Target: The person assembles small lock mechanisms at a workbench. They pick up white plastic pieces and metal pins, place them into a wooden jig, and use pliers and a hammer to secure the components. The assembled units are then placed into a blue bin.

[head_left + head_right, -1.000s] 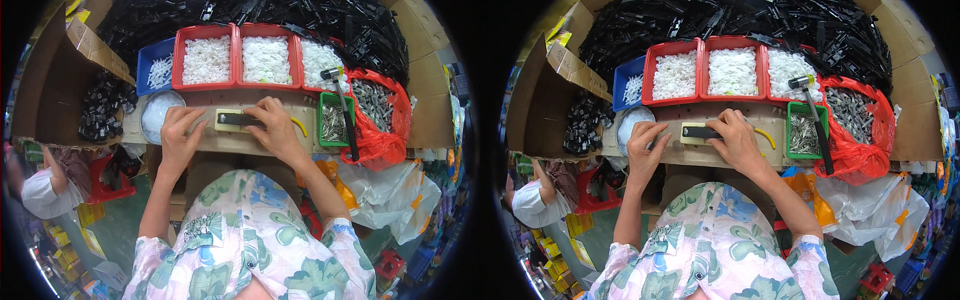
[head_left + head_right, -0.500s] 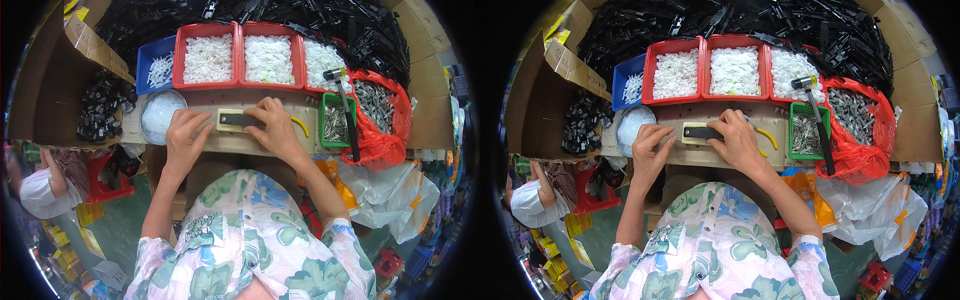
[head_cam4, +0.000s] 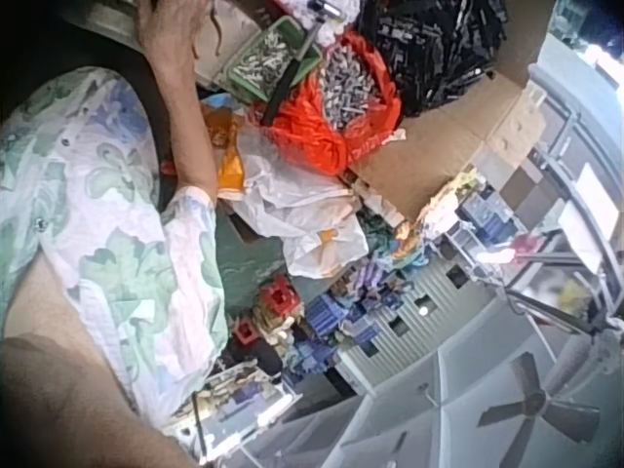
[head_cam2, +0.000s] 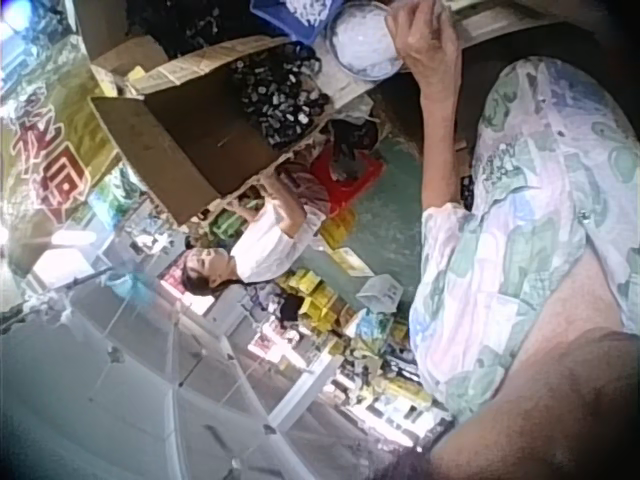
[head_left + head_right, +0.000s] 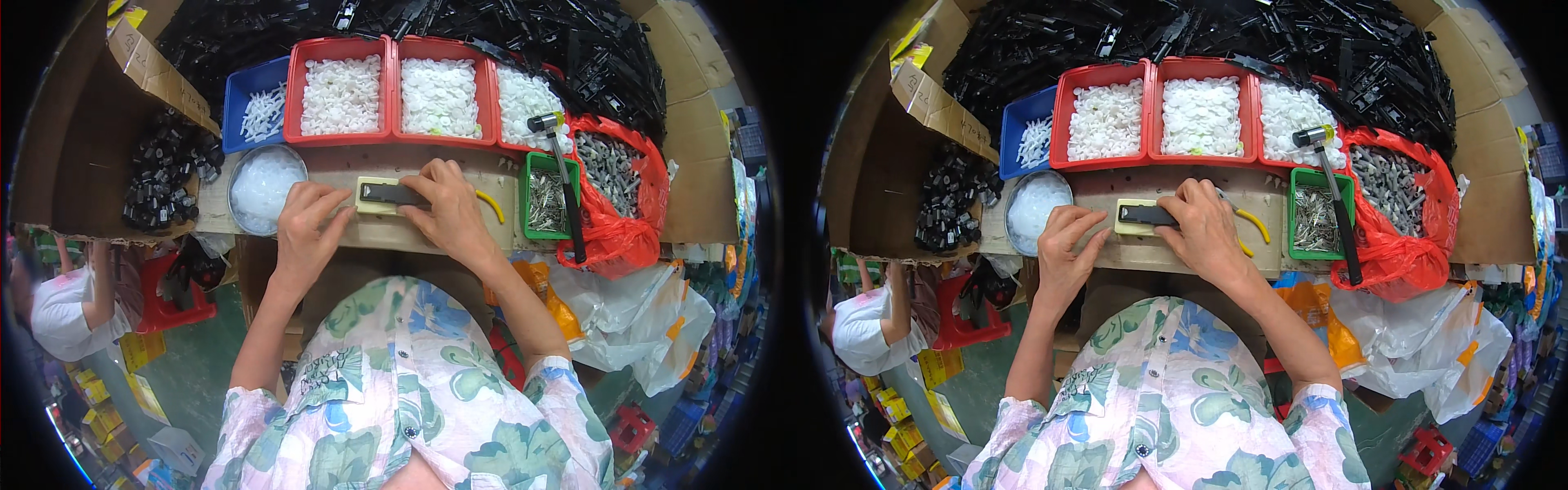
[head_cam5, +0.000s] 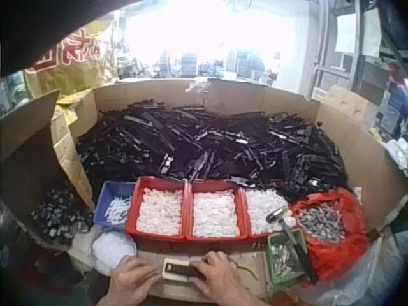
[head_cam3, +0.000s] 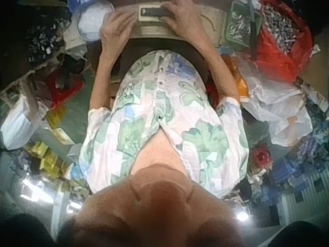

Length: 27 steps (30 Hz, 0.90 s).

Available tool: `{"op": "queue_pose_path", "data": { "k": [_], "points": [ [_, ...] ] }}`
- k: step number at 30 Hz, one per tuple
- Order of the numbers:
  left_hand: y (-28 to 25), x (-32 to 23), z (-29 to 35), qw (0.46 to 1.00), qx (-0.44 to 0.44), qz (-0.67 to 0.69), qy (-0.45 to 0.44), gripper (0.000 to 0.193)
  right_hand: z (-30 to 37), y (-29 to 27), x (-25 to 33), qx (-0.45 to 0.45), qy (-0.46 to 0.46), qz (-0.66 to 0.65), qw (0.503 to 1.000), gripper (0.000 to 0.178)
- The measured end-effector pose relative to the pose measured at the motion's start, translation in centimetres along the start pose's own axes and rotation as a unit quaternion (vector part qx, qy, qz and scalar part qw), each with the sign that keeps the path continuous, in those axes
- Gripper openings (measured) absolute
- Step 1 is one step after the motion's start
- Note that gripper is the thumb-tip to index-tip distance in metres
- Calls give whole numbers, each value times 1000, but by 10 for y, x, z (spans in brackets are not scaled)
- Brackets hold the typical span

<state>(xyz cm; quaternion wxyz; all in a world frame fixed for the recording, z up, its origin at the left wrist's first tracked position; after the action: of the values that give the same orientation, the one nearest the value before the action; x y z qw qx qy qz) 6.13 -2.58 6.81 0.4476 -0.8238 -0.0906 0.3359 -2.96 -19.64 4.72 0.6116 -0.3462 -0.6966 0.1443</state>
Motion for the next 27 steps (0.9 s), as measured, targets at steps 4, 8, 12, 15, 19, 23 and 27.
{"op": "queue_pose_path", "data": {
  "k": [4, 8, 12, 15, 19, 23, 27],
  "points": [
    [4, -18, 1, 998, -4, -46, 36, 30, 2, -24, 11, -47, -27, -8, 999, 50],
    [19, -49, 5, 992, 4, -67, 104, 37, 11, -93, -8, -173, -26, 79, 981, 44],
    [43, -66, 7, 981, 24, -90, 169, 38, 37, -154, -47, -245, 54, 278, 927, 32],
    [58, -64, 7, 975, 28, -99, 197, 38, 55, -166, -82, -214, 128, 305, 919, 23],
    [66, -59, 10, 968, 12, -113, 222, 38, 57, -164, -89, -234, 103, 245, 935, 20],
    [66, -62, 11, 963, -11, -130, 235, 35, 59, -158, -66, -233, 120, 200, 944, 19],
    [68, -59, 11, 961, -37, -125, 245, 32, 62, -122, -18, -140, 129, 61, 980, 22]
  ]
}}
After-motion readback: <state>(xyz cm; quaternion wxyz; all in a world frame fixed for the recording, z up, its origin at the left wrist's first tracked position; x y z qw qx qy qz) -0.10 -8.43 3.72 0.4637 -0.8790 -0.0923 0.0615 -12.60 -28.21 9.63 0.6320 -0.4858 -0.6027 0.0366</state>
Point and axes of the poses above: each hand's wrist, its own z-axis away from the middle knuckle, its own y-axis out of the palm, x = y × z, the point moved 8 cm from there along -z, towards the middle knuckle, and after that the axes turned 12 degrees about -z, right-handed, at the moved point
